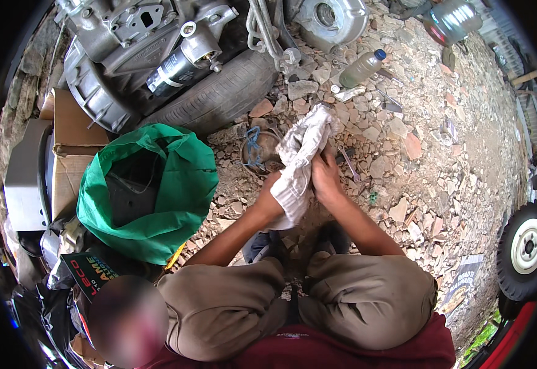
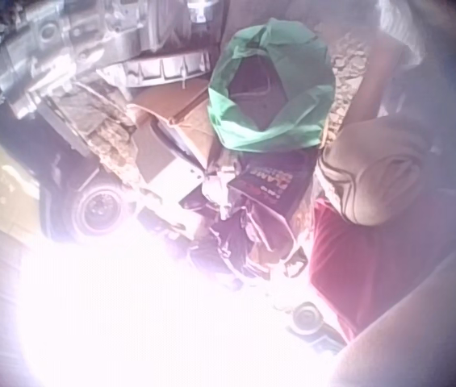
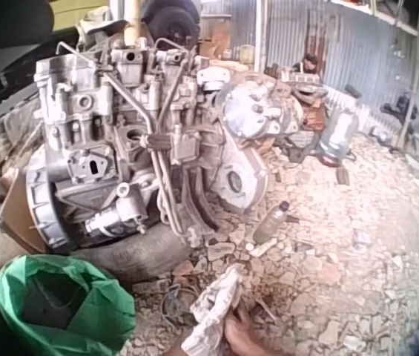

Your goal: The person works on a car engine block placed on the ground, using a wrench to loosen and remove bolts from the cylinder head. They then use a hammer and a metal rod to tap out a component, followed by cleaning the rod with a rag.

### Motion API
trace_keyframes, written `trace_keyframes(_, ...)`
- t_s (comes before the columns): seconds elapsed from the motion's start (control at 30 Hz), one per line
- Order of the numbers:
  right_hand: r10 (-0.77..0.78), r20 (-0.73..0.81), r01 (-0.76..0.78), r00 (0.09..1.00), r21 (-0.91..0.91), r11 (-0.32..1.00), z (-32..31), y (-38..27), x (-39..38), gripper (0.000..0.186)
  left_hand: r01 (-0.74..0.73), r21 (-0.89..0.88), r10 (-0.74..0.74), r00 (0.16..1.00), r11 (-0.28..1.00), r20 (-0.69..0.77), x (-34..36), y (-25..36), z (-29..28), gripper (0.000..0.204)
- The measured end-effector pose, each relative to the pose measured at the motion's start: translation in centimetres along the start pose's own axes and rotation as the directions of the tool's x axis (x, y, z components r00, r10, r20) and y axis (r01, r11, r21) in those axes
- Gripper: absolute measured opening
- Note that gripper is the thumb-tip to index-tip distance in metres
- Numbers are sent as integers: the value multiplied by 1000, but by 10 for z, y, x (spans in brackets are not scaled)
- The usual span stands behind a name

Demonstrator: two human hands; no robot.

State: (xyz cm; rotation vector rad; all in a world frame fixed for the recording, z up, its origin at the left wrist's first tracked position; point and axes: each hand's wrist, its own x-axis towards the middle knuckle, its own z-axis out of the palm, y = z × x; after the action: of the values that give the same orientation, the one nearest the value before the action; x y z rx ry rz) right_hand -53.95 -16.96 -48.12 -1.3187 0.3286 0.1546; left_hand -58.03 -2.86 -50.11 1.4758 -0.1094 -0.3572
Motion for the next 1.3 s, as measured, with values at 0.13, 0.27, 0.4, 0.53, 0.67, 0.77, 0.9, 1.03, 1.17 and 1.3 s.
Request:
trace_keyframes(0.13,31,-87,-51,996,-226,973,8,-15,-10,43,-70,11,71,991,997,-118,-14,-26,28,37)
trace_keyframes(0.27,168,-82,-167,982,19,986,3,-2,-12,44,136,-78,-143,985,988,-93,-13,-26,30,31)
trace_keyframes(0.4,165,151,-180,975,91,979,-25,15,-1,35,64,67,-51,982,996,-180,-11,6,31,34)
trace_keyframes(0.53,214,438,-391,873,367,844,-47,25,17,37,41,56,-33,990,998,-136,-8,12,15,34)
trace_keyframes(0.67,269,364,-360,892,210,909,-52,28,21,43,-98,43,104,982,994,-157,-3,-3,5,35)
trace_keyframes(0.77,346,350,-448,870,269,853,-61,23,13,47,55,344,56,951,937,-305,0,32,7,57)
trace_keyframes(0.9,185,238,-236,953,205,950,-43,33,-10,54,86,593,-3,990,801,-139,4,32,2,71)
trace_keyframes(1.03,110,176,-157,978,282,947,-23,23,-15,54,197,810,-241,968,552,-71,4,49,17,78)
trace_keyframes(1.17,229,139,-253,963,192,948,-16,5,-10,44,165,639,-164,985,751,-60,-2,43,17,77)
trace_keyframes(1.3,165,221,-198,961,137,971,-24,0,-6,44,-153,349,149,988,924,39,1,27,3,70)
